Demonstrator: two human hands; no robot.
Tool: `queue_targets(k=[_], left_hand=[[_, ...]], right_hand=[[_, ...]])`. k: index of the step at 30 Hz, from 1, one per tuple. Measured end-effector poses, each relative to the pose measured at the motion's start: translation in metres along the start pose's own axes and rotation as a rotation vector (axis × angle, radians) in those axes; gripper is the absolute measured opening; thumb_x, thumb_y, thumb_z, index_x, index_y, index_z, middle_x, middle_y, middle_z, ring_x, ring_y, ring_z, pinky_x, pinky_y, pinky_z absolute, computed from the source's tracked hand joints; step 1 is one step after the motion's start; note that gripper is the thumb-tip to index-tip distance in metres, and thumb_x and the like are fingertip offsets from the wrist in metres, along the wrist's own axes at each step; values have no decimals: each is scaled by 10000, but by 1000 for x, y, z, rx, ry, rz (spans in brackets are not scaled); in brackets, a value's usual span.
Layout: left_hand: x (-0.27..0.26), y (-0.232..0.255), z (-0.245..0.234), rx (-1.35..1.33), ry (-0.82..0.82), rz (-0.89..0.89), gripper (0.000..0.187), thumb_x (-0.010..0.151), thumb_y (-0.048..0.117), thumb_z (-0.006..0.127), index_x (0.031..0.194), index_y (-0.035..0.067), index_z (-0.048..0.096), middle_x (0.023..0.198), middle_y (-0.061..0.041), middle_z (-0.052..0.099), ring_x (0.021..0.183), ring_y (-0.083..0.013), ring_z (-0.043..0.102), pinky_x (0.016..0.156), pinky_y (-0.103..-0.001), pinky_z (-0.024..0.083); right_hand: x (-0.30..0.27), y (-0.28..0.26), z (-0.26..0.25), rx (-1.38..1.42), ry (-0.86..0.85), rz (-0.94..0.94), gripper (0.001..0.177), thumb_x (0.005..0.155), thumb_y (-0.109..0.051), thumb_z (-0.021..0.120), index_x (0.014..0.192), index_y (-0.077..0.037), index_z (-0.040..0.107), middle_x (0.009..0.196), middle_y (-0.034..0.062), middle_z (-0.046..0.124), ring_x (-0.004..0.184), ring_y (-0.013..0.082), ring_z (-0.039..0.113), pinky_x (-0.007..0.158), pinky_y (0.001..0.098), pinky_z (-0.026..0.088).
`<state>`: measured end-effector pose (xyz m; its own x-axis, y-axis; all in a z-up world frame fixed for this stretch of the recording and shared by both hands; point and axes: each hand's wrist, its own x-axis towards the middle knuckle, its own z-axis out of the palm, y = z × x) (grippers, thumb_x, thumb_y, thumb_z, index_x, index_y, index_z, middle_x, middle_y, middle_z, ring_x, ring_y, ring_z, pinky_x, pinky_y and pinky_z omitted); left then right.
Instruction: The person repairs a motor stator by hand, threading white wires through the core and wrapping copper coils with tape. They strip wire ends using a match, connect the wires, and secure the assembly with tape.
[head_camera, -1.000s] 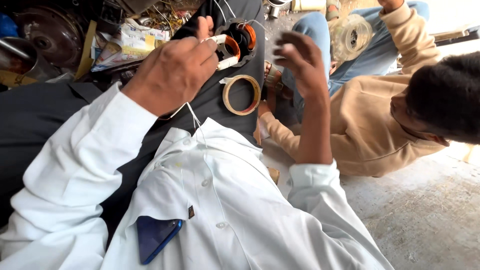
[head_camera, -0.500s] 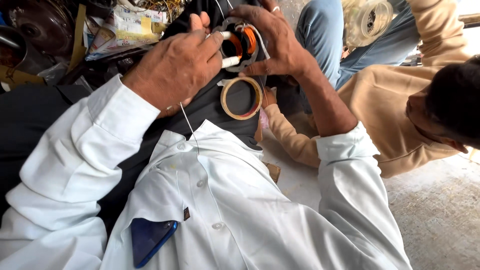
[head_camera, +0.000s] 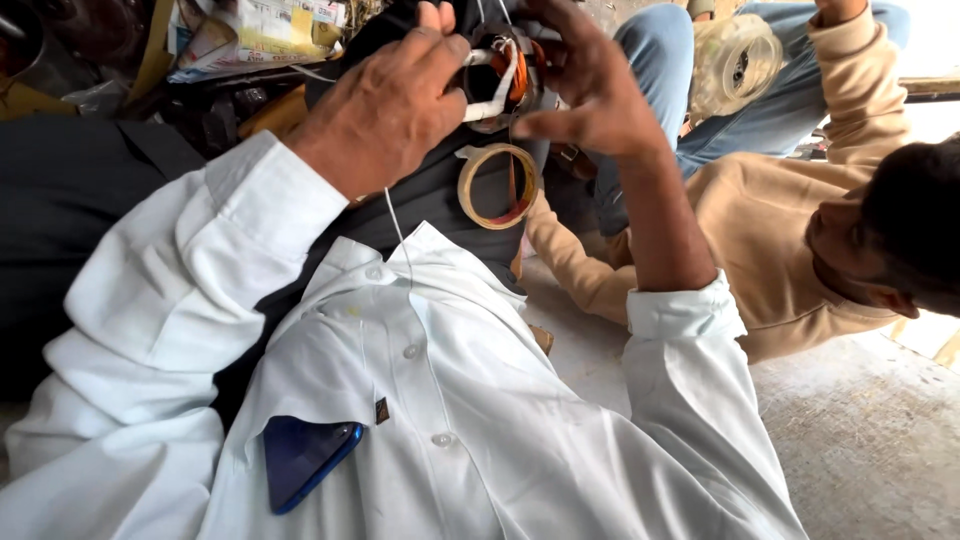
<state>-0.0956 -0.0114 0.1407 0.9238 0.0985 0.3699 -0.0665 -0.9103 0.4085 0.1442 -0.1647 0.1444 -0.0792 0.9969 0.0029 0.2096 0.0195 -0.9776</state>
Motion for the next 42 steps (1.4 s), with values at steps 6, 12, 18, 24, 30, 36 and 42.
queue_targets(k=[6,12,18,24,30,36,42], left_hand=[[-4,-4,1,86,4,-12,52,921,47,685,881,31,713,1293,-162,647,1311,-289,571,1004,-375,517],[2,-11,-10,75,-25,83,62,913,92,699,862,70,726,1238,-150,665,1198,-268,592,891,-362,482],[1,-8,-8,85,-152,86,80,818,59,676,876,65,731,1231,-142,656,1192,-276,587,880,-395,488],[-8,-3,21,-460,127,-188,1130,690,341,936,1562,-50,334,1530,-350,451,1471,-469,342,1234,-568,264],[3,-3,61,-245,122,-233,1243,611,413,1018,1526,-42,310,1402,-305,540,1437,-452,417,1206,-624,217],[7,5,30,-451,203,-21,920,841,270,966,1507,39,375,1398,-176,571,1356,-369,560,1254,-559,360],[24,21,-22,-428,182,143,995,821,413,978,1527,24,394,1436,-192,594,1371,-370,587,1125,-809,230]], right_hand=[[-2,4,8,740,302,556,445,1042,-108,668,1417,89,532,1286,163,683,1196,255,686,1089,420,577],[-6,11,14,894,338,559,251,1071,-42,650,1301,32,583,1160,130,698,1056,220,701,962,402,573],[-11,12,20,986,348,538,263,1011,13,665,1266,24,598,1193,120,713,1138,220,706,1095,424,573],[-15,15,24,978,342,468,266,1011,70,686,1267,35,627,1221,147,715,1148,235,705,1080,407,569],[-26,17,26,971,356,413,266,1026,1,711,1274,12,613,1238,126,706,1156,213,700,1082,388,572],[-36,-8,31,1158,379,340,334,1119,-229,600,1319,39,585,1228,163,708,1102,239,715,994,386,590],[-73,6,36,1149,433,316,487,1083,-177,609,1479,59,452,1294,198,662,1158,268,699,1034,413,580]])
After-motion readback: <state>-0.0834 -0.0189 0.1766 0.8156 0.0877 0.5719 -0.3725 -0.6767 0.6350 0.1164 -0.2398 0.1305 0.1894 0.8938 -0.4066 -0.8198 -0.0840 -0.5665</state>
